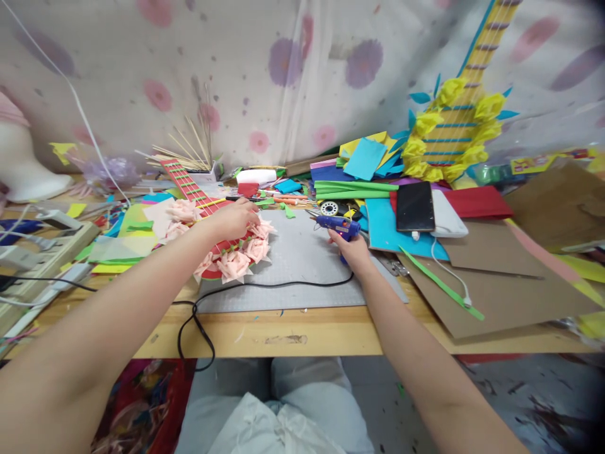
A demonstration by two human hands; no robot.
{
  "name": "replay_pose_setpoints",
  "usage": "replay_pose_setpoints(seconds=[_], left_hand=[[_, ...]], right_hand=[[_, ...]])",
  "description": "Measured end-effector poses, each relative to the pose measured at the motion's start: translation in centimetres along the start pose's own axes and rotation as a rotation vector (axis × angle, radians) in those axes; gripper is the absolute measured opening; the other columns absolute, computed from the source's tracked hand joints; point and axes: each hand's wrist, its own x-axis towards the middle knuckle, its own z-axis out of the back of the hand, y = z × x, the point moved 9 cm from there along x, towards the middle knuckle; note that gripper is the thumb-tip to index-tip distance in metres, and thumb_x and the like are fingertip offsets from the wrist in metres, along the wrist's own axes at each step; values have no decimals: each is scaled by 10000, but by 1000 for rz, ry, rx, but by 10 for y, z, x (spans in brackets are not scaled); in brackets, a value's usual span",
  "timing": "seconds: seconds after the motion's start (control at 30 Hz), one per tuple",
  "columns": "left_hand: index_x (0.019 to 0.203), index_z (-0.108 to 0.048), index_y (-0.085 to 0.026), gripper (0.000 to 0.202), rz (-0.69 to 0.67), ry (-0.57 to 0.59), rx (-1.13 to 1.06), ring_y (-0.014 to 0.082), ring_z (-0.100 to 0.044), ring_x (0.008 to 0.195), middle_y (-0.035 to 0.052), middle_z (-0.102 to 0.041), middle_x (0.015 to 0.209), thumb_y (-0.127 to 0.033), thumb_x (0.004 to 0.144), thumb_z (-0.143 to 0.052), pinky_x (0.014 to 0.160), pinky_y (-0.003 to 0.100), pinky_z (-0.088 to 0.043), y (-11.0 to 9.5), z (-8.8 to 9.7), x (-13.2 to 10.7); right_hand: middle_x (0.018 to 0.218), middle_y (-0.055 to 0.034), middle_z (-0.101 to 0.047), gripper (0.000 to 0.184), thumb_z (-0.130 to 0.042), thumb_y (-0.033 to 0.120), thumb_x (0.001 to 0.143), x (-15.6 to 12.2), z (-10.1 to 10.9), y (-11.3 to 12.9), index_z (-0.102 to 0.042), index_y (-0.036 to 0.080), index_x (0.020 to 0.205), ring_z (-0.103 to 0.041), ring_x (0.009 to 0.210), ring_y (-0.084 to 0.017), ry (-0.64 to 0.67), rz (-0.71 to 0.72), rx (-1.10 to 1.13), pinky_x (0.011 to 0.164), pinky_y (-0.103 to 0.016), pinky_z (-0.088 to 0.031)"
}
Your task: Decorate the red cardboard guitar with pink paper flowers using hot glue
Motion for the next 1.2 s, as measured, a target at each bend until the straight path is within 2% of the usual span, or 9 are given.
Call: replay_pose_setpoints(seconds=[0.17,0.4,0.53,0.63,0.77,0.9,1.03,1.13,1.2], left_hand=[[922,-703,-205,367,2,21,-11,225,-463,1061,66,-561,1190,-104,707,-423,913,343,-406,1,-3,2],[909,-699,-199,378,1,23,-38,215,-470,1060,57,-578,1161,-103,659,-433,929,346,-405,1,-2,2],[913,-691,-186,377,6,5,-66,224,-472,1071,68,-573,1163,-93,647,-439,922,353,-412,-1,-1,0],[985,-665,-168,408,30,-48,-142,228,-460,1113,79,-557,1181,-98,659,-429,960,371,-391,1,6,-3],[1028,-633,-167,437,80,-197,-316,218,-450,1147,65,-564,1165,-119,644,-430,1021,392,-345,14,27,-13],[955,-636,-184,446,270,-376,-572,223,-474,1133,45,-578,1138,-86,570,-433,1023,407,-343,46,49,-33],[870,-611,-153,402,522,-617,-1079,216,-530,1034,56,-602,1029,-50,518,-445,963,438,-394,77,63,-68],[817,-572,-137,401,529,-832,-1487,169,-556,918,47,-597,929,-12,462,-433,894,417,-445,88,75,-93],[806,-568,-132,420,533,-927,-1585,146,-564,867,35,-589,879,4,437,-421,870,391,-458,95,81,-109]], right_hand=[[473,1,-565,287,-703,460,613,-1,-1,3,-624,189,565,-505,470,-126,14,27,19,447,-241,-367],[653,-51,-662,372,-626,526,639,-2,-4,3,-663,156,666,-588,630,-177,49,-8,-140,565,-269,-435],[682,-66,-669,397,-603,542,649,-3,-4,3,-672,152,673,-603,673,-198,53,-4,-167,596,-288,-451],[678,-64,-667,402,-600,550,649,-2,-5,1,-673,155,674,-609,674,-202,56,-6,-179,604,-294,-459],[679,-65,-671,405,-596,559,652,1,-5,-3,-676,163,686,-626,689,-213,59,0,-218,624,-302,-472],[683,-69,-673,439,-585,580,654,4,-2,-7,-687,169,770,-641,745,-237,19,27,-263,658,-322,-486],[722,-89,-681,488,-570,592,665,3,0,-6,-688,164,868,-645,782,-264,-5,16,-376,676,-348,-492],[785,-113,-688,502,-559,584,685,0,1,0,-679,155,917,-645,810,-275,-20,-5,-501,698,-360,-488],[854,-128,-687,503,-549,571,704,-2,0,5,-666,152,957,-640,850,-276,-28,-2,-575,721,-358,-482]])
